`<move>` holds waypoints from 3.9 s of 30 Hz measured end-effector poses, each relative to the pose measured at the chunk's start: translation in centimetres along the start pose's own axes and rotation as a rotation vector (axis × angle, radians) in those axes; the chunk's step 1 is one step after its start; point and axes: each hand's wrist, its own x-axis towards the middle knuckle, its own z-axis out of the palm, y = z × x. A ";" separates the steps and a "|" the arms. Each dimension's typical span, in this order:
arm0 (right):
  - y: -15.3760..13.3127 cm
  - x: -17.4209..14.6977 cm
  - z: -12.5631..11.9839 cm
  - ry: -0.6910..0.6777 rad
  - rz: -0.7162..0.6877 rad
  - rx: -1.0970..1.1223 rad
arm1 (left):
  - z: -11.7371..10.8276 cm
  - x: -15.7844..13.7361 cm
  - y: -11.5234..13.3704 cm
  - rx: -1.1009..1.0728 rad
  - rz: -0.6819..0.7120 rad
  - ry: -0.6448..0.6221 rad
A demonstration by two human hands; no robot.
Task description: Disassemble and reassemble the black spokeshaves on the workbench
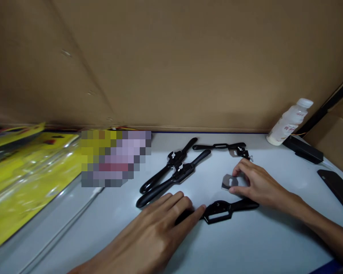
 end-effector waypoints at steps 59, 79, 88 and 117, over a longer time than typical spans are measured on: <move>5.7 2.6 -0.6 0.272 -0.148 -0.363 | -0.8 0.8 0.3 0.042 0.132 0.144; 0.0 -0.1 0.6 0.084 -0.132 0.086 | -1.3 1.1 0.5 0.005 0.121 0.078; 0.7 -0.1 -1.3 -0.043 -0.058 -0.022 | -1.1 0.7 0.3 0.039 0.126 0.063; -2.4 -1.9 -0.4 0.031 -0.316 0.311 | -1.0 0.8 0.7 -0.012 0.006 -0.085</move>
